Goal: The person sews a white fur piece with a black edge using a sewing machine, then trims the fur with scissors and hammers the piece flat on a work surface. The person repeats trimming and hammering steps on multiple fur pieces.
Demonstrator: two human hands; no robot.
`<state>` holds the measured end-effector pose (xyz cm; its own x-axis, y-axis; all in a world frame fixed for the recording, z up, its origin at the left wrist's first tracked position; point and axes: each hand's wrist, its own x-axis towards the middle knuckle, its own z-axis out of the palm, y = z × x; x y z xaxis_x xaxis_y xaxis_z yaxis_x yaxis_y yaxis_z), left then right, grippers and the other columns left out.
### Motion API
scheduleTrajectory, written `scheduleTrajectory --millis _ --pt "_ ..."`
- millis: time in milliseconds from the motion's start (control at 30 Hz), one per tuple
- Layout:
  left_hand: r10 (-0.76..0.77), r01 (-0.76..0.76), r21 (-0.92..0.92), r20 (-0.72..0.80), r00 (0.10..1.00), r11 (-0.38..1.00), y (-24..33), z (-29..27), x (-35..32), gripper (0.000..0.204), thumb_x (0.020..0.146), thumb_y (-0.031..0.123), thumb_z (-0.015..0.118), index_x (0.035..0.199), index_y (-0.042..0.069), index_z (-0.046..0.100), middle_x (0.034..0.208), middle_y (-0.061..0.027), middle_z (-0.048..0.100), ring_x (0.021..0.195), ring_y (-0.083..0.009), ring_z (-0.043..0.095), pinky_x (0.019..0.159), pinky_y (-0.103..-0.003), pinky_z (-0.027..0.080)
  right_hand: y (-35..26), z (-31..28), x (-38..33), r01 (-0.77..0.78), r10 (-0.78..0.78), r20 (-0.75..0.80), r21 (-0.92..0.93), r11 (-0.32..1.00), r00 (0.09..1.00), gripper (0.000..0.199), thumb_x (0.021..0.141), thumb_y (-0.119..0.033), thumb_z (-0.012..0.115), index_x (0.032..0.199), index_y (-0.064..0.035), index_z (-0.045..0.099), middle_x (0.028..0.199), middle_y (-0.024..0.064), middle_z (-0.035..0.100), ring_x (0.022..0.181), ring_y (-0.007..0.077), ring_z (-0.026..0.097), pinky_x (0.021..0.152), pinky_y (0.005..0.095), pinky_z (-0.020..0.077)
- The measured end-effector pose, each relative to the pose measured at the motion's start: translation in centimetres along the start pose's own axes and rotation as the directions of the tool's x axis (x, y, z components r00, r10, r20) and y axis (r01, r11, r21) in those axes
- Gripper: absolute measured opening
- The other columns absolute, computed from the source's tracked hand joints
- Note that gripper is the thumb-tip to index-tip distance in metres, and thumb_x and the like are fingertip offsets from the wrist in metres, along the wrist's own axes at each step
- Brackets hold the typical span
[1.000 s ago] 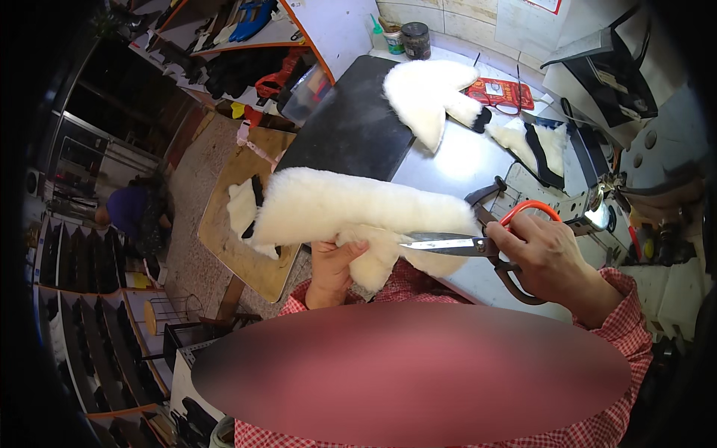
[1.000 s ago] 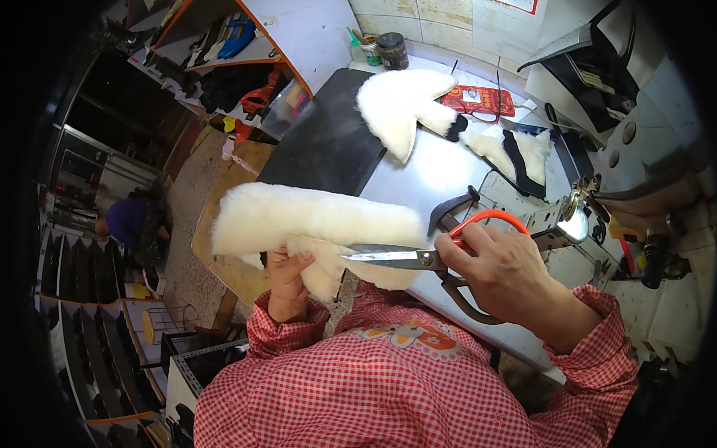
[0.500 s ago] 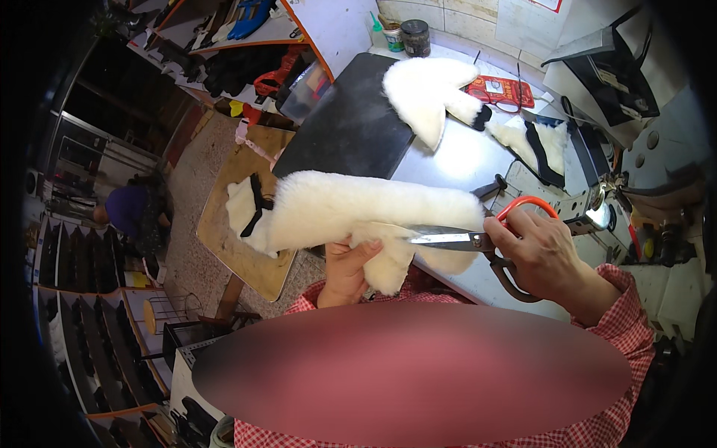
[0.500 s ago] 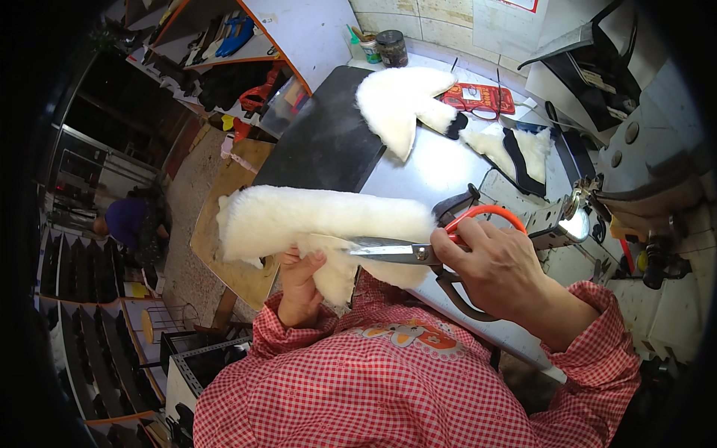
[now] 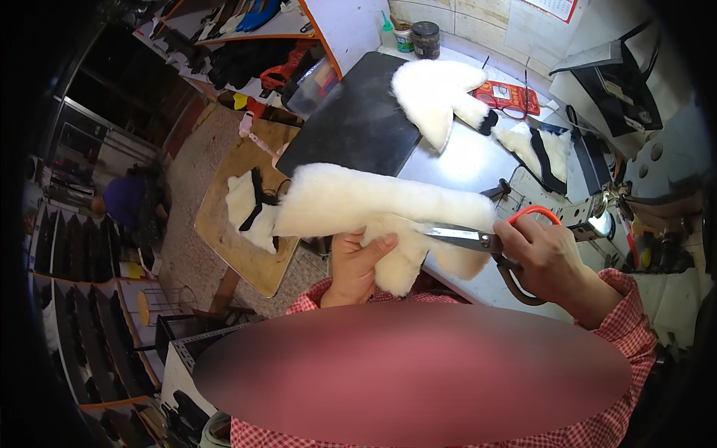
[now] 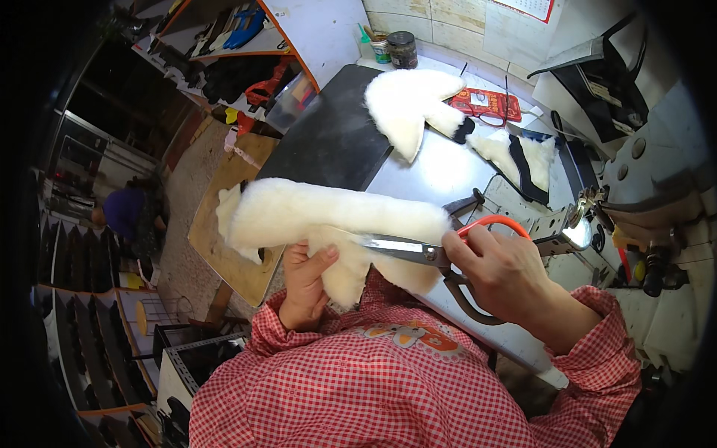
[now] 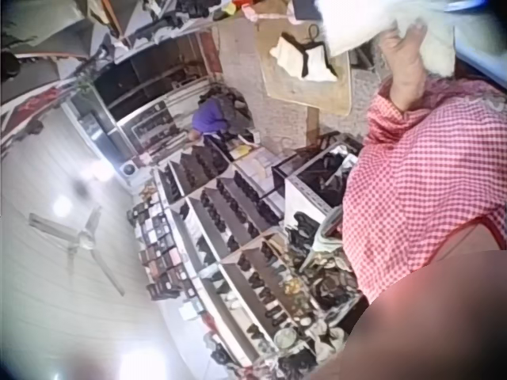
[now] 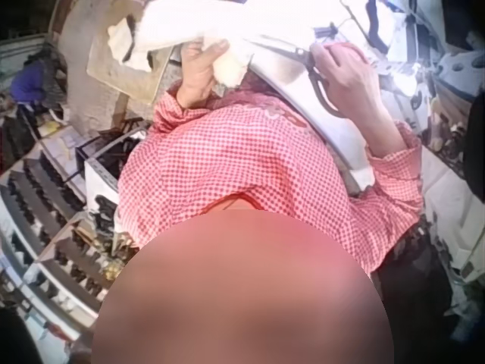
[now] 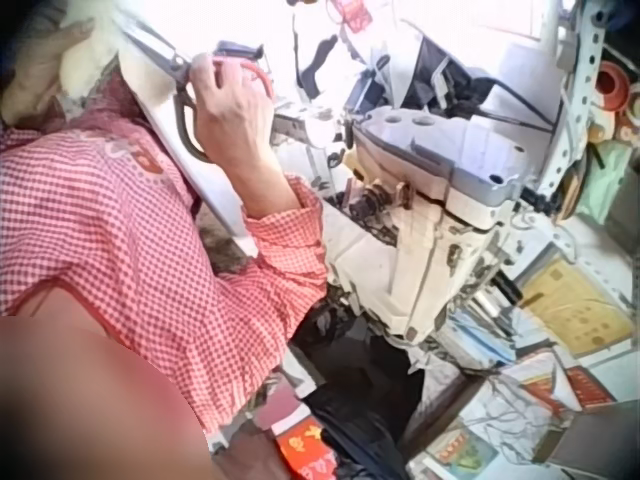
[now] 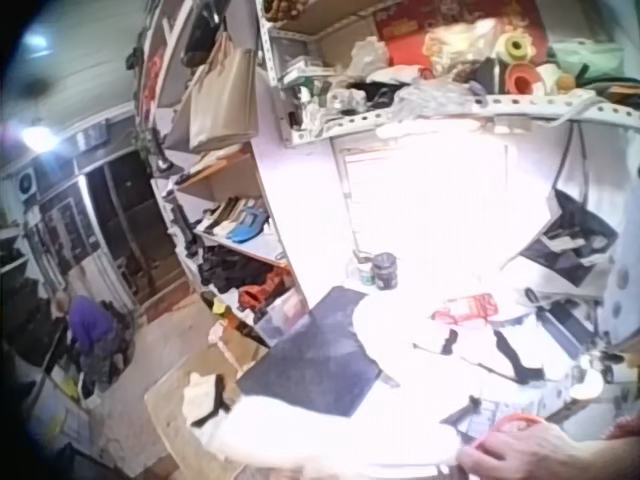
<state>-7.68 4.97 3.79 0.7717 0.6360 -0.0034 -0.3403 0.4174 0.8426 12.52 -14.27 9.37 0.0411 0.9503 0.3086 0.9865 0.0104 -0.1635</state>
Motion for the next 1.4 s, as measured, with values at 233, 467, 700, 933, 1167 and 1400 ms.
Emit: scheduleTrajectory --millis 233,467,700,933,1167,1400 --pt "-0.007 0.007 0.007 -0.020 1.000 1.000 0.0 0.3 0.2 0.034 0.086 -0.003 0.064 0.119 0.000 0.061 0.111 -0.0107 0.067 0.099 -0.0190 0.066 0.089 -0.033 0.053 -0.1 0.4 0.7 -0.004 0.004 0.039 -0.003 1.000 0.999 0.029 0.083 -0.008 0.062 0.110 -0.0065 0.054 0.078 0.0073 0.055 0.056 0.0207 0.057 0.046 0.0345 0.0417" --pt "-0.066 0.066 -0.006 -0.035 0.997 0.998 -0.1 0.3 0.2 0.031 0.087 -0.004 0.063 0.118 0.000 0.062 0.111 -0.0104 0.068 0.100 -0.0194 0.066 0.089 -0.033 0.053 -0.2 0.4 1.3 -0.015 0.015 0.061 -0.010 1.000 0.998 0.027 0.083 -0.008 0.061 0.110 -0.0064 0.054 0.078 0.0069 0.055 0.059 0.0212 0.059 0.048 0.0347 0.0430" --pt "-0.082 0.082 0.002 -0.009 0.997 0.997 -0.6 0.2 0.1 0.032 0.088 -0.004 0.062 0.119 -0.001 0.061 0.111 -0.0102 0.067 0.100 -0.0187 0.065 0.089 -0.033 0.053 -0.6 1.2 1.9 -0.011 0.012 0.063 -0.014 1.000 0.998 0.029 0.084 -0.009 0.061 0.111 -0.0069 0.053 0.078 0.0067 0.055 0.061 0.0221 0.060 0.049 0.0355 0.0445" --pt "-0.112 0.112 -0.050 0.001 0.994 0.992 -0.7 -0.1 0.0 0.032 0.088 -0.003 0.062 0.120 -0.001 0.061 0.111 -0.0104 0.067 0.099 -0.0185 0.066 0.088 -0.033 0.054 -0.5 1.3 1.8 -0.028 0.025 0.111 0.028 0.999 0.993 0.030 0.084 -0.009 0.063 0.112 -0.0078 0.052 0.081 0.0069 0.058 0.060 0.0239 0.062 0.048 0.0364 0.0464" --pt "-0.168 0.168 0.023 -0.031 0.985 0.985 -1.0 -0.4 0.1 0.031 0.087 -0.002 0.064 0.118 -0.001 0.062 0.111 -0.0105 0.068 0.097 -0.0178 0.066 0.087 -0.032 0.054 -0.5 2.4 1.9 -0.042 0.038 0.119 0.030 0.999 0.992 0.029 0.084 -0.011 0.064 0.110 -0.0087 0.051 0.082 0.0068 0.058 0.061 0.0244 0.062 0.048 0.0373 0.0463" --pt "-0.164 0.166 0.020 -0.061 0.984 0.986 -1.3 -1.0 0.1 0.030 0.087 -0.001 0.066 0.117 -0.001 0.063 0.110 -0.0101 0.068 0.097 -0.0177 0.066 0.086 -0.032 0.053 -0.4 3.3 1.5 -0.021 0.015 0.109 0.060 0.998 0.994 0.035 0.081 -0.012 0.066 0.112 -0.0093 0.051 0.082 0.0069 0.057 0.062 0.0249 0.061 0.048 0.0368 0.0460"
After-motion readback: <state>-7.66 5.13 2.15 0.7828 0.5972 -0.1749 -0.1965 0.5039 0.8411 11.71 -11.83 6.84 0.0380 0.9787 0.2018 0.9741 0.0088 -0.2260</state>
